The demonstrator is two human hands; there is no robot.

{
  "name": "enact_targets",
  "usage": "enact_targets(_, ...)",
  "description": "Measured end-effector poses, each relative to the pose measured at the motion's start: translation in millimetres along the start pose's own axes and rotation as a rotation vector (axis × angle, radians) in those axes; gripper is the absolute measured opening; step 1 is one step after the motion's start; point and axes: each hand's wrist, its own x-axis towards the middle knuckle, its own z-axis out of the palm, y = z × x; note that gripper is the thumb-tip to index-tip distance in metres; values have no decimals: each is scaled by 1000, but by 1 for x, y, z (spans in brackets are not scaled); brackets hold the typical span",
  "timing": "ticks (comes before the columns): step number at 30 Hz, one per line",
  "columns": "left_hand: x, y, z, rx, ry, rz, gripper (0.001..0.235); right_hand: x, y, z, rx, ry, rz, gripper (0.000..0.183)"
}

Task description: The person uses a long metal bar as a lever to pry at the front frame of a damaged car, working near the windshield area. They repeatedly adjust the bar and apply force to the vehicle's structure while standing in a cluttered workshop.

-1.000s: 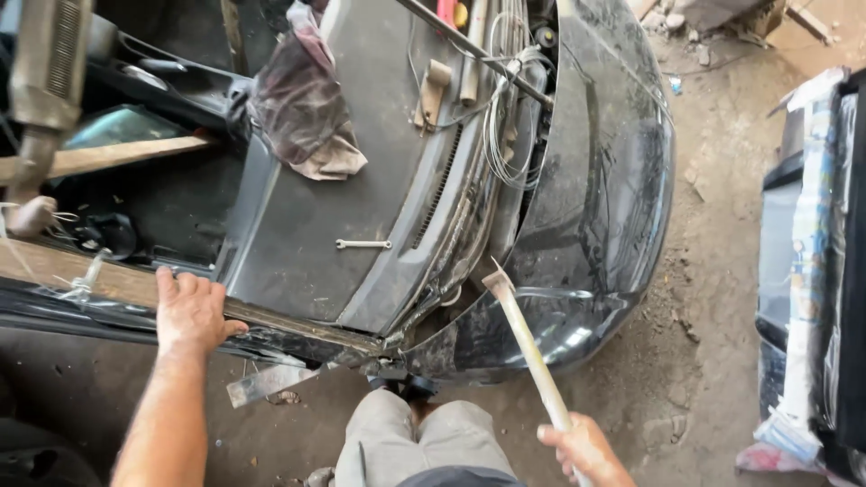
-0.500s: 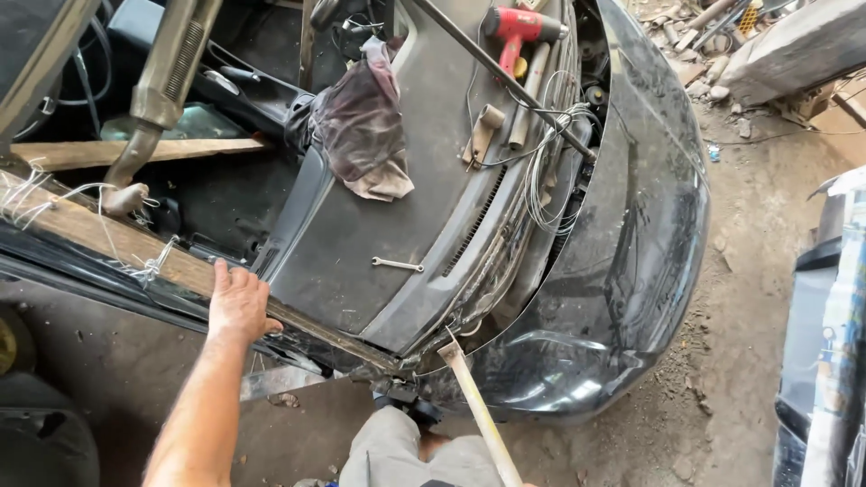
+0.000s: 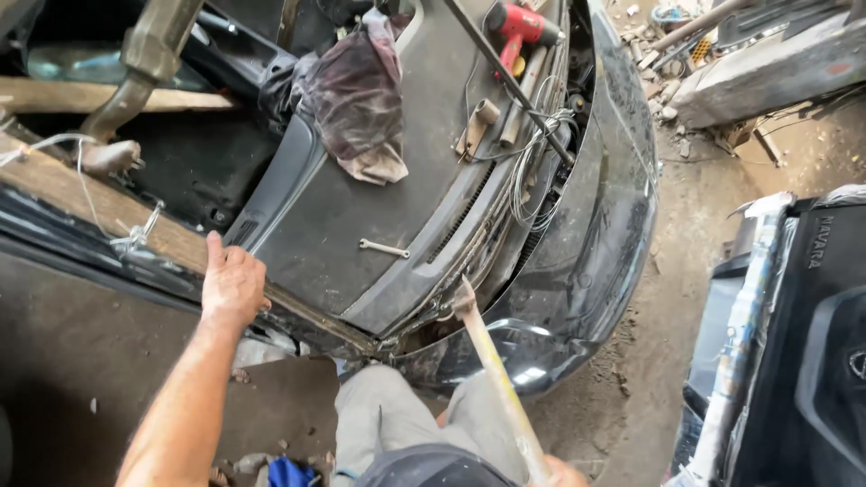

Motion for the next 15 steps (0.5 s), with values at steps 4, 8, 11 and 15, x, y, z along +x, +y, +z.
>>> enact_targets(4,3,3,10,6,18,13,70,-87,-259,-59,-244,176,200,48)
enact_targets(8,10,4,8,-19,-21,16,69,-145,-399,-92,-36,250,15,42)
enact_targets(11,7,4,4,-13,-30,13,68,-163,-441,-100,101,212,-103,44)
enact_targets(15,-4,1,-20,-39,-119,-3,60,-139,-462,-114,244,-14,-481,34)
